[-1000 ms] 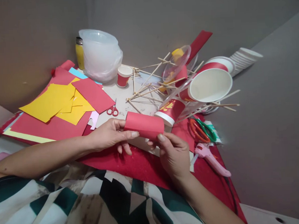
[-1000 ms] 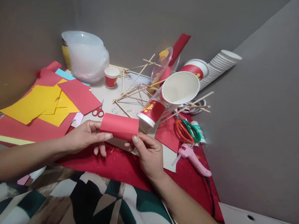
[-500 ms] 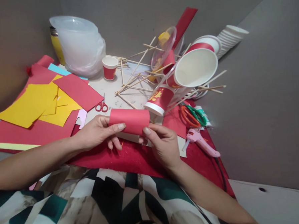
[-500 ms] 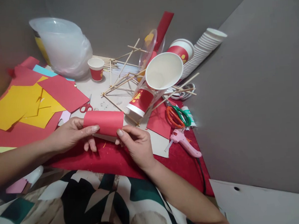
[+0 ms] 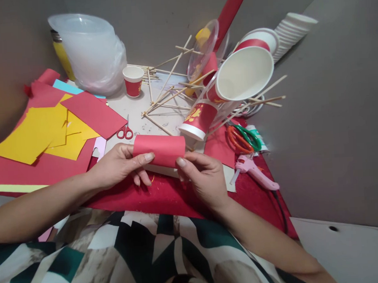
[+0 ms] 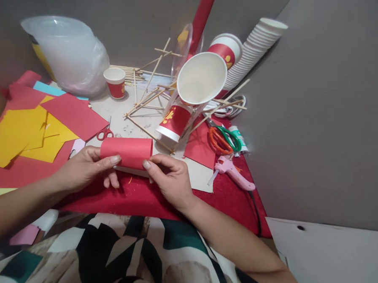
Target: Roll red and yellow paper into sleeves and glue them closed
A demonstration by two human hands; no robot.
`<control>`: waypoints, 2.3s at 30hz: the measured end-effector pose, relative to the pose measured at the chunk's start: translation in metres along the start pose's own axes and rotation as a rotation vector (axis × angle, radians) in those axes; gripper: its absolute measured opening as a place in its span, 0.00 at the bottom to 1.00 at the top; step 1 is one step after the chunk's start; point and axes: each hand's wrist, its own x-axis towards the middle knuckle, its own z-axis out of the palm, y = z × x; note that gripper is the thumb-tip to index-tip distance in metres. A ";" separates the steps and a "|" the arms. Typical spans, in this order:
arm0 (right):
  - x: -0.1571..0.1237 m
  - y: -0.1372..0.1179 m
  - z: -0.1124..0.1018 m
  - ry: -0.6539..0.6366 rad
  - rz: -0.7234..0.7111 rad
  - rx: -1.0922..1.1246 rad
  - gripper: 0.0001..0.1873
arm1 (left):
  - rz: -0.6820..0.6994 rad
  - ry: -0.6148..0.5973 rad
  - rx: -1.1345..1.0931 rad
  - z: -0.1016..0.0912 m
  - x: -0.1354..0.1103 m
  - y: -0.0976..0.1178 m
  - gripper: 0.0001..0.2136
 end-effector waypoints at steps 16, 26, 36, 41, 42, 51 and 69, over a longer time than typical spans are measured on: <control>0.002 -0.004 0.000 -0.041 -0.124 -0.022 0.06 | 0.053 0.046 0.033 0.005 -0.002 0.002 0.17; 0.003 0.002 -0.005 -0.073 -0.010 0.037 0.16 | 0.073 0.043 0.058 0.006 -0.005 0.004 0.14; 0.006 0.004 -0.003 -0.180 0.206 0.248 0.12 | 0.451 0.143 0.276 0.008 -0.010 -0.003 0.12; 0.006 0.005 0.002 -0.226 0.285 0.372 0.14 | 0.807 0.135 0.527 0.006 -0.011 -0.005 0.09; 0.005 0.005 0.003 -0.240 0.297 0.381 0.13 | 0.827 0.125 0.533 0.006 -0.010 -0.005 0.09; 0.009 0.005 0.001 -0.218 0.427 0.513 0.15 | 0.828 0.179 0.534 0.007 -0.012 -0.007 0.08; 0.014 0.016 -0.003 -0.421 0.640 0.838 0.12 | 0.829 0.030 0.423 -0.003 -0.011 -0.012 0.51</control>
